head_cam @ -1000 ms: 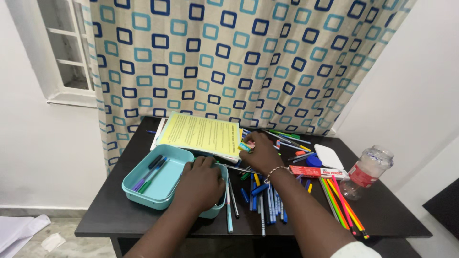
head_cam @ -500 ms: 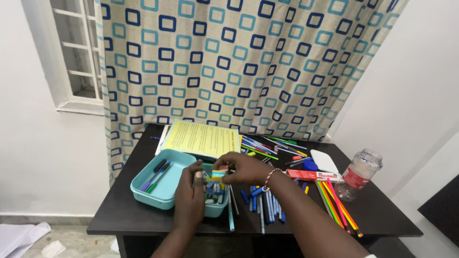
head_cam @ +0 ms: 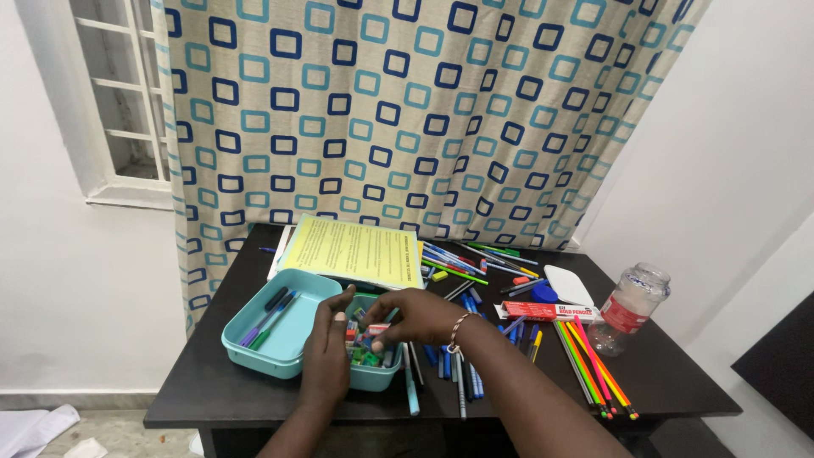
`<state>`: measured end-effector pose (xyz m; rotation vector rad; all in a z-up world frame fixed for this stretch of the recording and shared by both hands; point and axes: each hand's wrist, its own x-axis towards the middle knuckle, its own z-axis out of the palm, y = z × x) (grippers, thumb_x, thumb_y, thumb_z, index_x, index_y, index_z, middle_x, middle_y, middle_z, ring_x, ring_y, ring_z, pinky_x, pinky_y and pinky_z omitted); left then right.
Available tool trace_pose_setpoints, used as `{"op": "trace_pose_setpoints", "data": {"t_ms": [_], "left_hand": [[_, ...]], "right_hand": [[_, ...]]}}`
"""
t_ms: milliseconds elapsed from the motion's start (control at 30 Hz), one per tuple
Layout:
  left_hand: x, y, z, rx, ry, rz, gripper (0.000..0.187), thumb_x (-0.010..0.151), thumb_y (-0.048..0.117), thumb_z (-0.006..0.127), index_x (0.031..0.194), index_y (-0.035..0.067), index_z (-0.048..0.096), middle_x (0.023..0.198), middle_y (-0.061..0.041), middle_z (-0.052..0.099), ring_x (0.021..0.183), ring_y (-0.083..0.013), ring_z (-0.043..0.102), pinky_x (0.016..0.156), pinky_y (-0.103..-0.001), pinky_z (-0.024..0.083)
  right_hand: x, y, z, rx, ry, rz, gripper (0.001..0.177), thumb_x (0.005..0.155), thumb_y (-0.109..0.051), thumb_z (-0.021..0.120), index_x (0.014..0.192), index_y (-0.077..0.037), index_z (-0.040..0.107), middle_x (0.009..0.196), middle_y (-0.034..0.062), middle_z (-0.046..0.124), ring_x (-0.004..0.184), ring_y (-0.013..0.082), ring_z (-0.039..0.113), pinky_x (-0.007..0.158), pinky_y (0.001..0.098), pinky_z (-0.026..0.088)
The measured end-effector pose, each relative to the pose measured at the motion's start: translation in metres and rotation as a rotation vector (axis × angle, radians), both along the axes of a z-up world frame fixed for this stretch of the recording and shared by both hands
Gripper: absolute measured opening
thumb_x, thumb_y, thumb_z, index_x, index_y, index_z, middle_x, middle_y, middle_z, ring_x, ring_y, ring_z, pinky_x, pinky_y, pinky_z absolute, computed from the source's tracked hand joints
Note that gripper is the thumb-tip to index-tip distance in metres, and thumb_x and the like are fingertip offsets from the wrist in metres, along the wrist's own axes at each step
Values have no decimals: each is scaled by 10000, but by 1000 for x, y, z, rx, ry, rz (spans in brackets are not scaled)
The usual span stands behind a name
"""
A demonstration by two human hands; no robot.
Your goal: The person organizes stationery items on a desk. They sort colored markers into a drawer and place pens, pencils, and erasers into light blue plastic containers on the desk surface.
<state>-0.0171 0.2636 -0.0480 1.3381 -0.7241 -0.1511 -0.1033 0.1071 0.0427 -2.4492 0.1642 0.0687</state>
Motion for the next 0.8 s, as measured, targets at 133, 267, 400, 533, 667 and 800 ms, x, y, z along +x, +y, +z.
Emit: {"op": "trace_pose_setpoints", "data": {"t_ms": [133,267,400,533,667,800], "left_hand": [[3,-3,-2,23,-22,-24,429,1025,214,347,1386,74,531,1441,-145,592,1383,-260,528,1131,-398,385],[2,-5,-3,-36,-10,-64,435,1007,202,380,1394,56,516,1457,-189,566,1377,-290,540,1115,-402,418],[5,-6,-4,39,45,-82,461,1019,248,375,1427,66,490,1492,-166,516,1393,-268,496,1103,-390,416],[10,-9,-10,37,145,-114,501,1041,284,410,1493,87,503,1497,-153,571,1212,-374,564,942,-490,456],[14,-13,-15,51,-11,-64,482,1021,280,420,1448,76,511,1431,-165,576,1330,-259,557,1069,-374,445],[18,-18,-18,54,102,-124,491,957,158,489,1442,79,490,1448,-145,548,1316,-241,567,1022,-350,487]], "right_hand": [[4,-11,-1,54,-20,-39,476,745,-238,867,1190,-124,742,1174,38,769,1200,183,683,1012,373,547],[7,-8,1,174,-28,33,481,775,-178,852,1224,-82,711,1212,64,754,1210,192,678,1023,370,546],[7,3,3,241,34,25,474,797,-119,822,1243,-58,674,1185,95,758,1152,194,710,1004,351,566],[9,3,-3,315,4,38,429,836,-52,756,1254,-41,661,1188,102,765,1119,183,734,994,326,581],[9,-2,-9,152,-115,-33,348,835,-4,711,1180,-47,697,1172,73,769,1092,165,749,954,309,609],[1,-5,-11,-80,-293,-102,243,854,-5,688,1082,-68,742,1084,80,791,1013,174,764,905,311,604]]}}
